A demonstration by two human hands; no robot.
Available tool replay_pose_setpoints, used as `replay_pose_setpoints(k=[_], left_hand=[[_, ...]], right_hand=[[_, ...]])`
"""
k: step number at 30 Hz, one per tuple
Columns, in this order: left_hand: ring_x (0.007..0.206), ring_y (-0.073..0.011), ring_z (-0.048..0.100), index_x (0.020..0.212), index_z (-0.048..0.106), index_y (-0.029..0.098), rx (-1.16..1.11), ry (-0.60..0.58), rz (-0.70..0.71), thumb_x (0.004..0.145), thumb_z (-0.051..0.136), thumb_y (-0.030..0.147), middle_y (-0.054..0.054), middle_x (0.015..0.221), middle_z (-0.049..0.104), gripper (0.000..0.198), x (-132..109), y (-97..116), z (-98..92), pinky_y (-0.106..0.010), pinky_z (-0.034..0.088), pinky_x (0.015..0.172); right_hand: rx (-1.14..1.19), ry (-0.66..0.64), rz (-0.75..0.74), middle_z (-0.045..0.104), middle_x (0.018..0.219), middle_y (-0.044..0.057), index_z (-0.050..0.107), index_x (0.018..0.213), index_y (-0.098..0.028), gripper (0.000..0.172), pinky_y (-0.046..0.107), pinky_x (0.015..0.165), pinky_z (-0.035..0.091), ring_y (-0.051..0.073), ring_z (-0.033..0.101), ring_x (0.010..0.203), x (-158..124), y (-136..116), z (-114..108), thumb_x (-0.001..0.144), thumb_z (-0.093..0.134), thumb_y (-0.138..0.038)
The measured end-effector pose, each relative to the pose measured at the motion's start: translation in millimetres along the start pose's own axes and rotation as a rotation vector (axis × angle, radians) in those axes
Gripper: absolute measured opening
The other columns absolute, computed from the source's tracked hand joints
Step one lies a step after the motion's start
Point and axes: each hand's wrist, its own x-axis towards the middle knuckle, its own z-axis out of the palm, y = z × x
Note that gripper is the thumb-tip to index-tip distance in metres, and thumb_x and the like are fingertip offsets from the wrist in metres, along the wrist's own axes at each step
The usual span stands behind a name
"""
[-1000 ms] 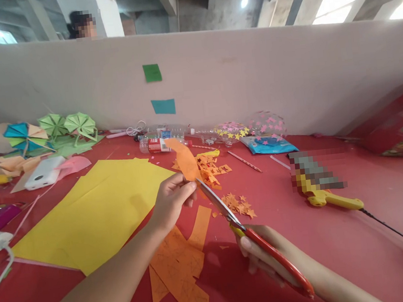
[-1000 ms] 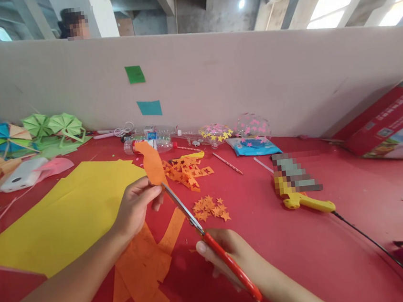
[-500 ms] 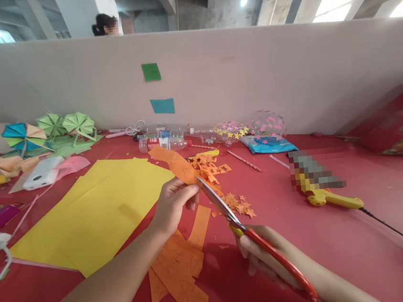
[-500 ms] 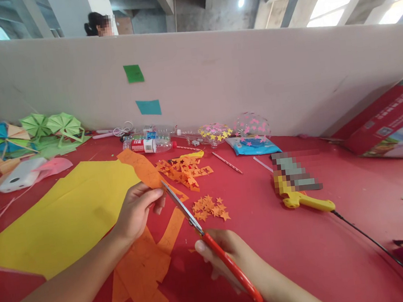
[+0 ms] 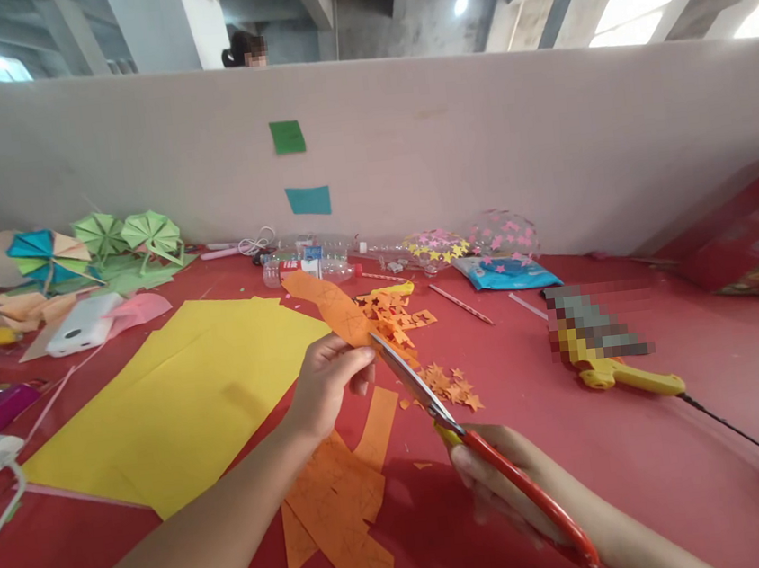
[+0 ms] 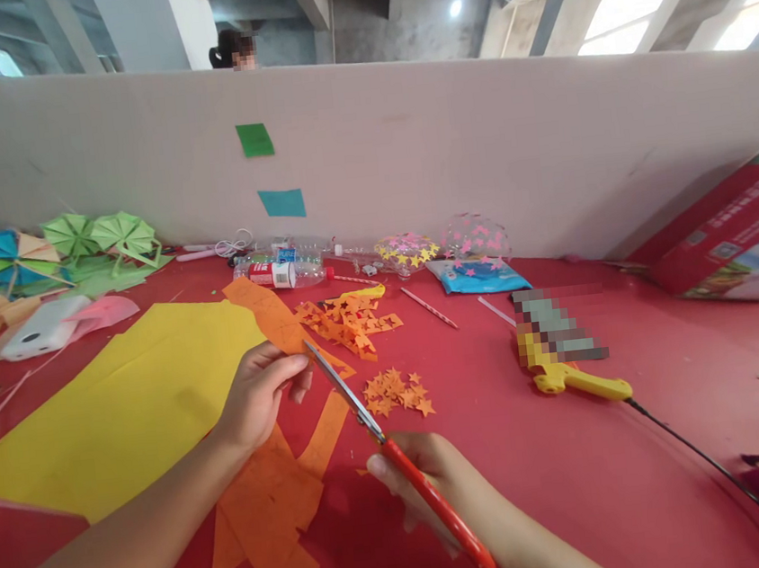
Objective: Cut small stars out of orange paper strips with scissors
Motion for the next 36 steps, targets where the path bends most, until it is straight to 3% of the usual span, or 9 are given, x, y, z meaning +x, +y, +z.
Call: replay_pose_setpoints(k=[8,14,19,25,30,36], left_hand=[[0.043,-0.0070,0.048,0.057,0.056,0.017,-0.019,0.053,0.025,0.082,0.054,0.024,0.002,0.051,0.057,0.027,2,3,-1.6,-0.022,0.037,0.046],[0.045,-0.0051,0.048,0.062,0.053,0.018,0.050,0.135,0.106,0.082,0.058,0.024,0.006,0.053,0.049,0.021,6,8,-4.4,-0.019,0.038,0.047],[0.048,-0.0057,0.050,0.071,0.059,0.019,0.043,0.118,0.083,0.081,0.061,0.029,0.006,0.059,0.050,0.014,7,8,-6.0,-0.019,0.040,0.048],[0.048,-0.0083,0.051,0.085,0.060,0.018,0.014,0.080,0.023,0.081,0.058,0.034,0.004,0.060,0.057,0.017,6,13,-3.5,-0.022,0.040,0.050],[0.049,-0.0070,0.049,0.068,0.056,0.017,0.037,-0.029,-0.018,0.079,0.061,0.030,0.004,0.056,0.053,0.018,5,12,-1.6,-0.021,0.039,0.052],[0.050,-0.0069,0.049,0.067,0.063,0.017,0.036,0.012,0.024,0.080,0.059,0.026,0.002,0.059,0.057,0.017,6,11,-1.9,-0.022,0.039,0.052]], right_hand=[[0.031,-0.005,-0.044,0.052,0.051,-0.004,0.040,0.063,-0.020,0.052,0.013,0.027,0.023,0.001,0.034,0.029,-3,-4,0,0.076,0.055,-0.067],[-0.025,-0.042,0.018,0.048,0.048,-0.005,0.041,0.063,-0.020,0.054,0.014,0.025,0.022,0.002,0.033,0.029,-1,-3,0,0.073,0.053,-0.072],[-0.045,-0.087,-0.007,0.049,0.051,-0.005,0.041,0.063,-0.020,0.055,0.014,0.026,0.022,0.002,0.033,0.030,-1,-5,-2,0.075,0.051,-0.073],[-0.019,-0.036,-0.013,0.051,0.049,-0.004,0.040,0.063,-0.020,0.060,0.015,0.026,0.023,0.002,0.033,0.027,-1,-3,-1,0.070,0.051,-0.079],[0.015,0.033,-0.061,0.047,0.046,-0.006,0.040,0.062,-0.020,0.053,0.016,0.029,0.022,0.004,0.035,0.029,-3,-3,-1,0.075,0.055,-0.070],[0.032,0.026,-0.059,0.049,0.052,-0.005,0.040,0.065,-0.021,0.049,0.018,0.032,0.024,0.004,0.035,0.034,-7,-10,0,0.077,0.057,-0.065]])
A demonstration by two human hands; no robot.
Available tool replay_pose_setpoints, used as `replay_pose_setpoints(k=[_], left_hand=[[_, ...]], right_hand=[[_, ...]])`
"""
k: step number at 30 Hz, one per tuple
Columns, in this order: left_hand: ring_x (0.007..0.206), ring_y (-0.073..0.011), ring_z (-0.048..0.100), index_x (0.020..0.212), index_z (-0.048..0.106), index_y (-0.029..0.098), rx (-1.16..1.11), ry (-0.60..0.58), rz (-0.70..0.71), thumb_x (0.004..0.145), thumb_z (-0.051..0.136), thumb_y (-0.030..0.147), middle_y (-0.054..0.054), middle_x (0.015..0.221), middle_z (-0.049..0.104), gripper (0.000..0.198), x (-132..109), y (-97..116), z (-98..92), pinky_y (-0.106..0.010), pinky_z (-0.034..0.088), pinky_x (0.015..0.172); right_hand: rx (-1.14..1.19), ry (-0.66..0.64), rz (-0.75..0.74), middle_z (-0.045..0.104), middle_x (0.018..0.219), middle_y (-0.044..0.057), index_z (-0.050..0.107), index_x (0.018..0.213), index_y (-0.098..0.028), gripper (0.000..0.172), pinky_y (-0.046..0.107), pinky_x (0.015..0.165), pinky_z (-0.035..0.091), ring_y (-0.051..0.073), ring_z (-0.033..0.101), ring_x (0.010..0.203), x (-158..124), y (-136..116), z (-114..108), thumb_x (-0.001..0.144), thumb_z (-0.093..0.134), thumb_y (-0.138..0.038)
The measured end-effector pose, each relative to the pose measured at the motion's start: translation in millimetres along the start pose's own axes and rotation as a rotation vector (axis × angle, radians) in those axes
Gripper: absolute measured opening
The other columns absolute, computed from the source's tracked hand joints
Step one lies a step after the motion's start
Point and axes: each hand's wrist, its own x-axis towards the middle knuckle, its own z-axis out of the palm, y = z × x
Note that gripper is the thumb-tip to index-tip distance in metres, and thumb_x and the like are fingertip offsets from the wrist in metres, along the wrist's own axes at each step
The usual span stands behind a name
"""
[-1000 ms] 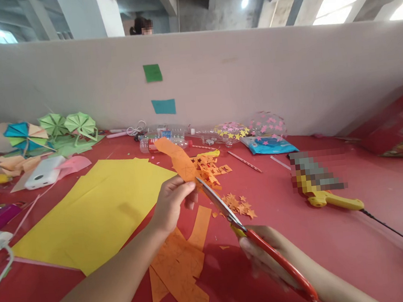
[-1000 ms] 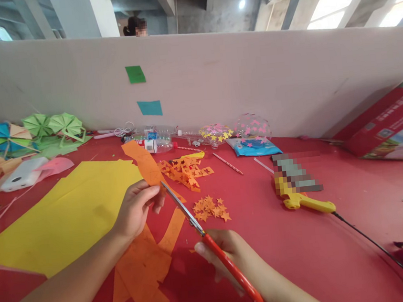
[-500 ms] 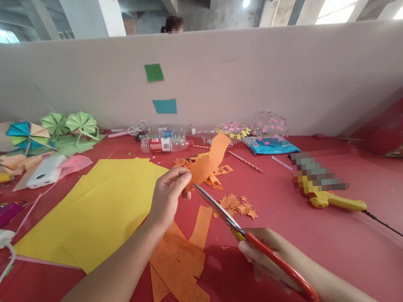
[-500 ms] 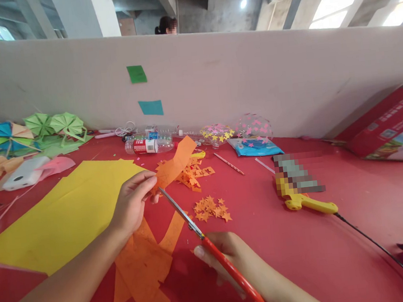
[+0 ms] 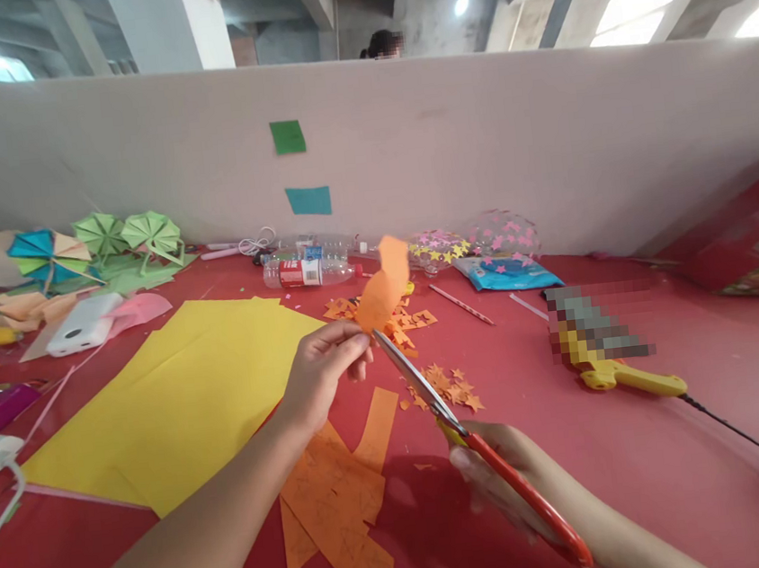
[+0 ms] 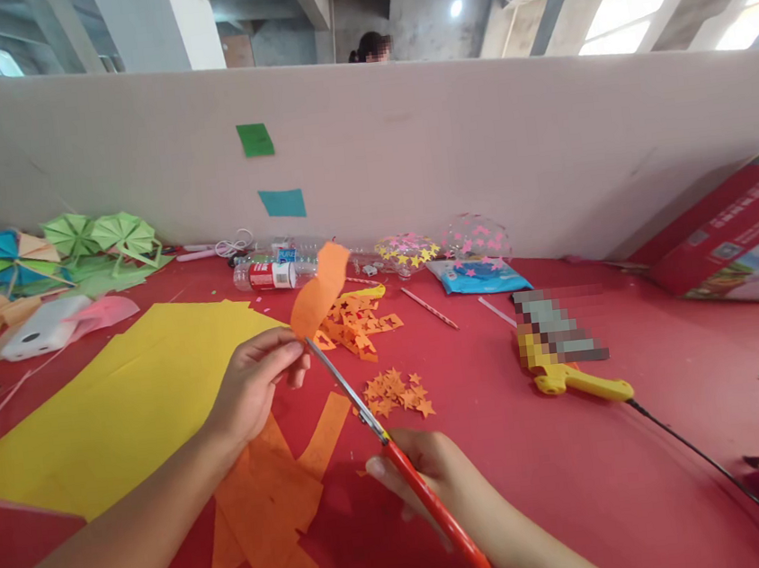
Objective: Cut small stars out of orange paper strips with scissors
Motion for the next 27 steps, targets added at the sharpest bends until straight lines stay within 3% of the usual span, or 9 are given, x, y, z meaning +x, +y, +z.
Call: replay_pose_setpoints(k=[10,21,27], left_hand=[[0.050,-0.0073,0.049,0.062,0.056,0.017,-0.003,0.003,0.015,0.080,0.055,0.023,0.003,0.058,0.055,0.019,0,4,-2.3,-0.022,0.039,0.052],[0.061,-0.0135,0.062,0.064,0.055,0.017,0.040,-0.043,0.033,0.082,0.052,0.023,0.000,0.060,0.062,0.019,0,5,-2.9,-0.027,0.047,0.063],[0.062,-0.0130,0.061,0.063,0.055,0.017,0.069,-0.089,0.046,0.080,0.051,0.020,0.000,0.061,0.063,0.019,0,4,-5.1,-0.027,0.048,0.065]], right_hand=[[-0.059,-0.093,-0.027,0.049,0.058,-0.003,0.041,0.066,-0.020,0.068,0.016,0.029,0.024,0.004,0.035,0.035,6,11,-6,0.066,0.041,-0.088],[-0.068,-0.111,-0.030,0.049,0.057,-0.003,0.041,0.066,-0.019,0.069,0.017,0.033,0.027,0.003,0.034,0.035,4,11,-7,0.067,0.041,-0.088],[-0.049,-0.117,-0.056,0.046,0.054,-0.004,0.041,0.065,-0.019,0.067,0.017,0.033,0.026,0.003,0.033,0.035,3,9,-7,0.068,0.043,-0.086]])
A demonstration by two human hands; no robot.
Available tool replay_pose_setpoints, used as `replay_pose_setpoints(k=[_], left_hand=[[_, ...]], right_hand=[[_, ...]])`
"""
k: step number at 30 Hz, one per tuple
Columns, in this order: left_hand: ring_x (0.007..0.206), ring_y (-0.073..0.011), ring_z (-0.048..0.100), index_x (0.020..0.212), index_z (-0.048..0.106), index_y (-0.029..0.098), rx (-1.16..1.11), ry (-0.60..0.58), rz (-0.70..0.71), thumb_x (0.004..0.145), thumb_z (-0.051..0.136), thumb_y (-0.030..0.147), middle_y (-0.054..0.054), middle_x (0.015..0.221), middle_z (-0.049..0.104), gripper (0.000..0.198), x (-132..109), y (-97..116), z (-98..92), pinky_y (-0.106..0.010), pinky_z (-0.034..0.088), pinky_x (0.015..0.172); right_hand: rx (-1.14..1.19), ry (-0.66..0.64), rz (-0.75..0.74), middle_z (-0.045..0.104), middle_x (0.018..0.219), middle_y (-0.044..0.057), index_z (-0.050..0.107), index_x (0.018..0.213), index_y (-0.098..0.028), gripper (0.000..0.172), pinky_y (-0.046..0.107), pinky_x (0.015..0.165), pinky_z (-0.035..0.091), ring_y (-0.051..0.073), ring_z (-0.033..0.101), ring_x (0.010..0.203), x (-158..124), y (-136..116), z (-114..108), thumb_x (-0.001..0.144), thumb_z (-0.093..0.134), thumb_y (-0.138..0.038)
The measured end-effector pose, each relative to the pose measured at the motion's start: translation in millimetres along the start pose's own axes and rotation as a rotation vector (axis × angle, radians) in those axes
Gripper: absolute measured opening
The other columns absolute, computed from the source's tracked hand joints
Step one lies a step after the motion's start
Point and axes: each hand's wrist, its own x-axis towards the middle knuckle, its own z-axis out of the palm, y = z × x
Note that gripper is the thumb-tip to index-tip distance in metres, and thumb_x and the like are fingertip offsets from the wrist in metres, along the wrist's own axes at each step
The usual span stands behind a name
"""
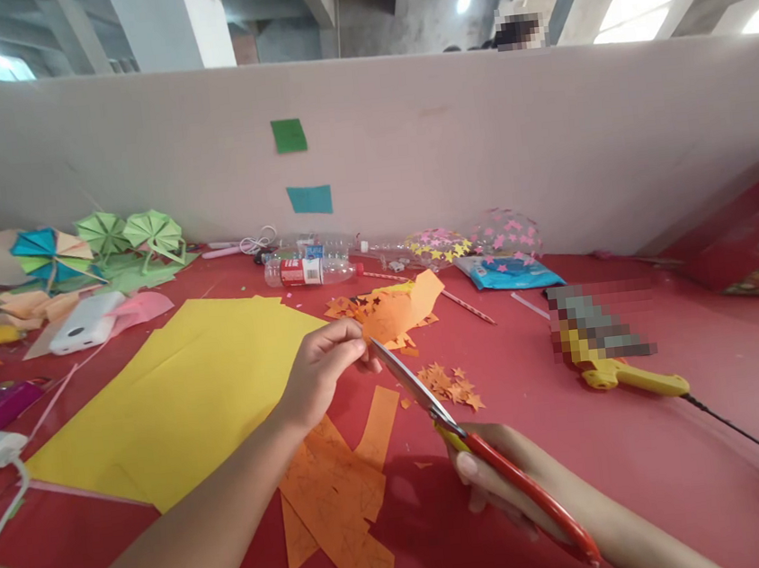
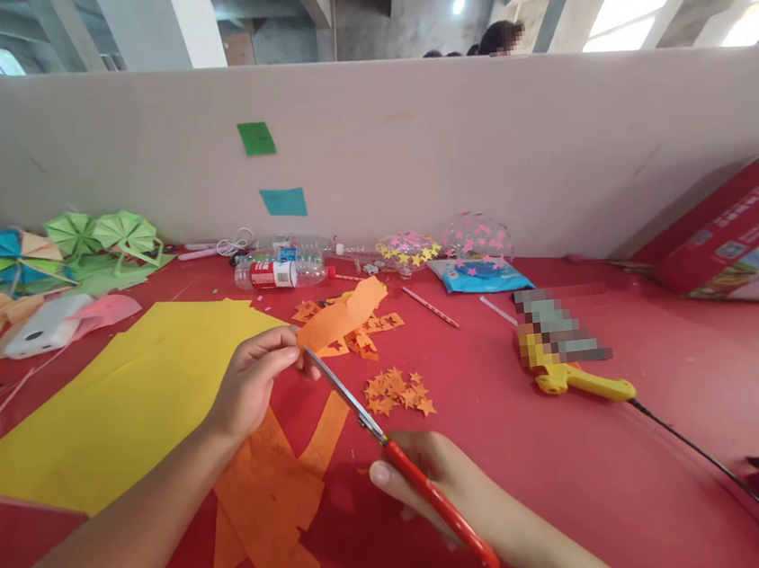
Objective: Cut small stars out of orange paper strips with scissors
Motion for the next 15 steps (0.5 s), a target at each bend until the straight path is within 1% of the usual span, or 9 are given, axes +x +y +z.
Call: replay_pose_setpoints(k=[4,8,12,15], left_hand=[[0.063,-0.0123,0.059,0.063,0.058,0.017,0.024,-0.032,0.005,0.080,0.050,0.019,-0.001,0.063,0.063,0.019,0.1,0.1,-1.2,-0.027,0.047,0.065],[0.064,-0.0121,0.059,0.063,0.060,0.017,0.038,-0.039,0.007,0.079,0.050,0.017,-0.001,0.064,0.062,0.019,0.2,-0.3,-1.9,-0.027,0.047,0.066],[0.064,-0.0132,0.059,0.062,0.060,0.017,0.052,-0.024,-0.002,0.078,0.051,0.019,-0.002,0.064,0.064,0.018,0.3,-0.6,-2.0,-0.028,0.048,0.066],[0.063,-0.0132,0.059,0.062,0.060,0.017,0.038,-0.016,-0.010,0.077,0.052,0.019,-0.002,0.064,0.064,0.018,0.4,-0.4,-1.6,-0.028,0.048,0.065]], right_hand=[[0.008,0.005,-0.003,0.048,0.056,-0.003,0.041,0.066,-0.019,0.065,0.017,0.033,0.028,0.003,0.035,0.036,0.5,3.8,0.1,0.070,0.044,-0.084],[0.025,0.001,0.035,0.049,0.054,-0.004,0.040,0.066,-0.020,0.063,0.016,0.030,0.027,0.003,0.034,0.033,1.9,6.0,1.0,0.071,0.044,-0.083],[0.037,0.020,0.038,0.048,0.052,-0.006,0.040,0.066,-0.020,0.058,0.014,0.030,0.024,0.002,0.033,0.031,1.3,1.0,2.7,0.074,0.050,-0.077],[0.042,0.025,0.045,0.047,0.051,-0.006,0.040,0.066,-0.020,0.057,0.013,0.029,0.022,0.001,0.033,0.030,1.1,-1.8,3.9,0.074,0.052,-0.075]])
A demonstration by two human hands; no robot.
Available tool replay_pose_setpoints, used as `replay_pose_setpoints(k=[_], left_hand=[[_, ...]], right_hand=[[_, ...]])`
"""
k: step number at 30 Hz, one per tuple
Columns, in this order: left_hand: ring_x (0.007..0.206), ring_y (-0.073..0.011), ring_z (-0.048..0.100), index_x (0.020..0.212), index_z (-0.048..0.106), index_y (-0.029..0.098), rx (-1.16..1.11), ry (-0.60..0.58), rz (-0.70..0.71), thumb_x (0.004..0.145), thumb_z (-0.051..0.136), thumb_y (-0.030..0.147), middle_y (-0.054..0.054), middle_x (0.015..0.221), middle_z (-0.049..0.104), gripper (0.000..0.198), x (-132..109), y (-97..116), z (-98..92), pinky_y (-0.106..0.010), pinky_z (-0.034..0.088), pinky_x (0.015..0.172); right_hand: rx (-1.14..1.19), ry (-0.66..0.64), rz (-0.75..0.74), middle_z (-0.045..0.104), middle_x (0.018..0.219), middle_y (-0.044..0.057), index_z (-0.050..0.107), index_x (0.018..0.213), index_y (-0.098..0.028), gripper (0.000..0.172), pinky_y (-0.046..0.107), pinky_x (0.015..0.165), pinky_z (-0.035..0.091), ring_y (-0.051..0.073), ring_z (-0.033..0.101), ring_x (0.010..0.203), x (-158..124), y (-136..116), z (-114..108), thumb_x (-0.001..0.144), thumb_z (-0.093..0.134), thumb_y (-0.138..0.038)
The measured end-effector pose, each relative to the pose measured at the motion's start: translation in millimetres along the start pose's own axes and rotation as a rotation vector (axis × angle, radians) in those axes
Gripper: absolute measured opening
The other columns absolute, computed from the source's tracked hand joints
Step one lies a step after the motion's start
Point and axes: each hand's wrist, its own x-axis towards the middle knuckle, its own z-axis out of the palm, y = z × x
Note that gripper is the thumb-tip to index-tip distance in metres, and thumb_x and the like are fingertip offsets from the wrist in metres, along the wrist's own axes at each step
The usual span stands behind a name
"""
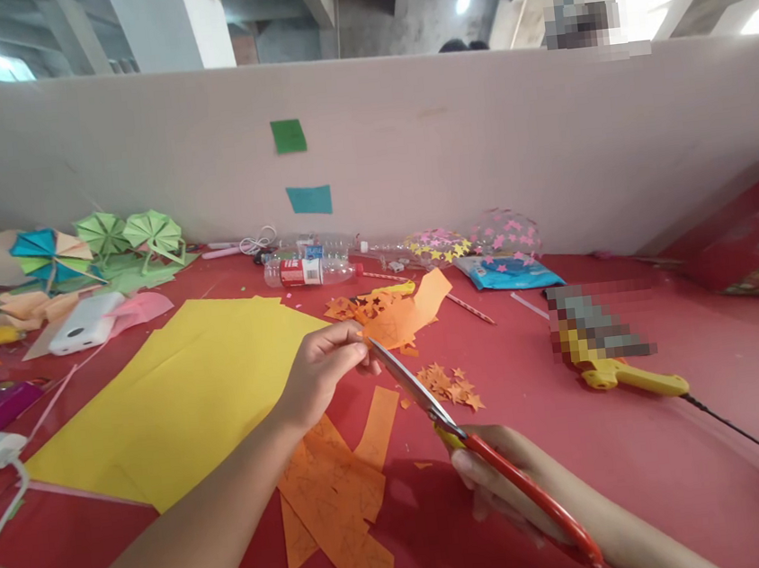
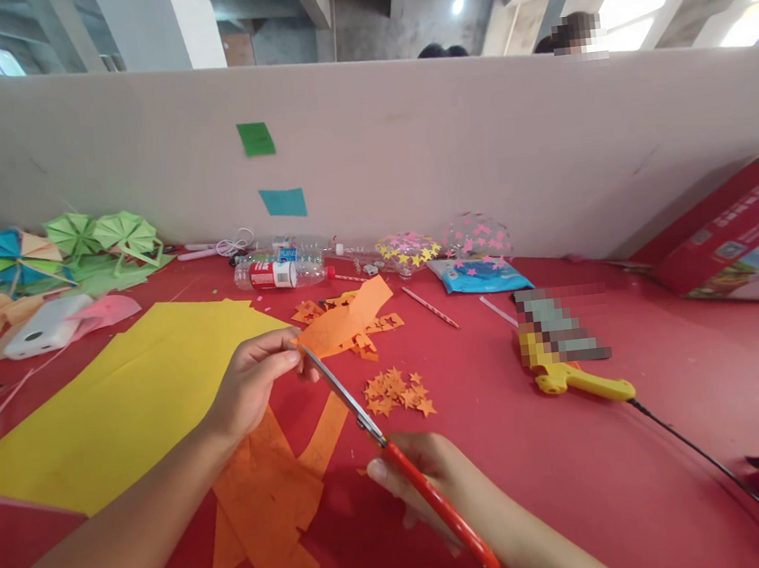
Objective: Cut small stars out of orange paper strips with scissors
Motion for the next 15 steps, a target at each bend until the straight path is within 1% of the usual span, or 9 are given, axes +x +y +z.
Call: replay_pose_setpoints(k=[5,9,13,15], left_hand=[[0.062,-0.0127,0.060,0.067,0.065,0.016,-0.067,-0.023,-0.033,0.079,0.056,0.022,-0.002,0.065,0.063,0.016,0.5,0.1,2.3,-0.027,0.049,0.065],[0.061,-0.0122,0.059,0.070,0.067,0.017,-0.086,0.021,-0.027,0.080,0.057,0.023,-0.001,0.064,0.062,0.016,1.6,-0.8,3.3,-0.026,0.047,0.063],[0.061,-0.0121,0.059,0.069,0.065,0.017,-0.083,0.044,-0.015,0.080,0.057,0.023,0.000,0.064,0.062,0.015,2.2,-1.2,2.5,-0.026,0.047,0.063],[0.061,-0.0119,0.058,0.067,0.064,0.017,-0.074,0.044,-0.013,0.080,0.056,0.023,0.000,0.064,0.061,0.016,2.1,-1.0,2.3,-0.026,0.047,0.063]], right_hand=[[-0.026,0.024,0.024,0.051,0.053,-0.004,0.041,0.065,-0.020,0.058,0.015,0.028,0.025,0.002,0.033,0.029,0.8,-0.7,1.8,0.073,0.051,-0.076],[-0.008,0.068,0.001,0.049,0.053,-0.005,0.039,0.064,-0.020,0.053,0.015,0.031,0.025,0.003,0.036,0.033,-1.5,-4.3,2.9,0.077,0.053,-0.070],[-0.005,0.060,-0.007,0.049,0.054,-0.005,0.040,0.064,-0.020,0.052,0.016,0.032,0.025,0.003,0.037,0.033,-2.2,-4.6,1.8,0.078,0.054,-0.068],[-0.013,0.045,-0.014,0.051,0.056,-0.004,0.040,0.065,-0.020,0.053,0.016,0.031,0.025,0.002,0.036,0.033,-1.1,-2.2,0.2,0.078,0.053,-0.069]])
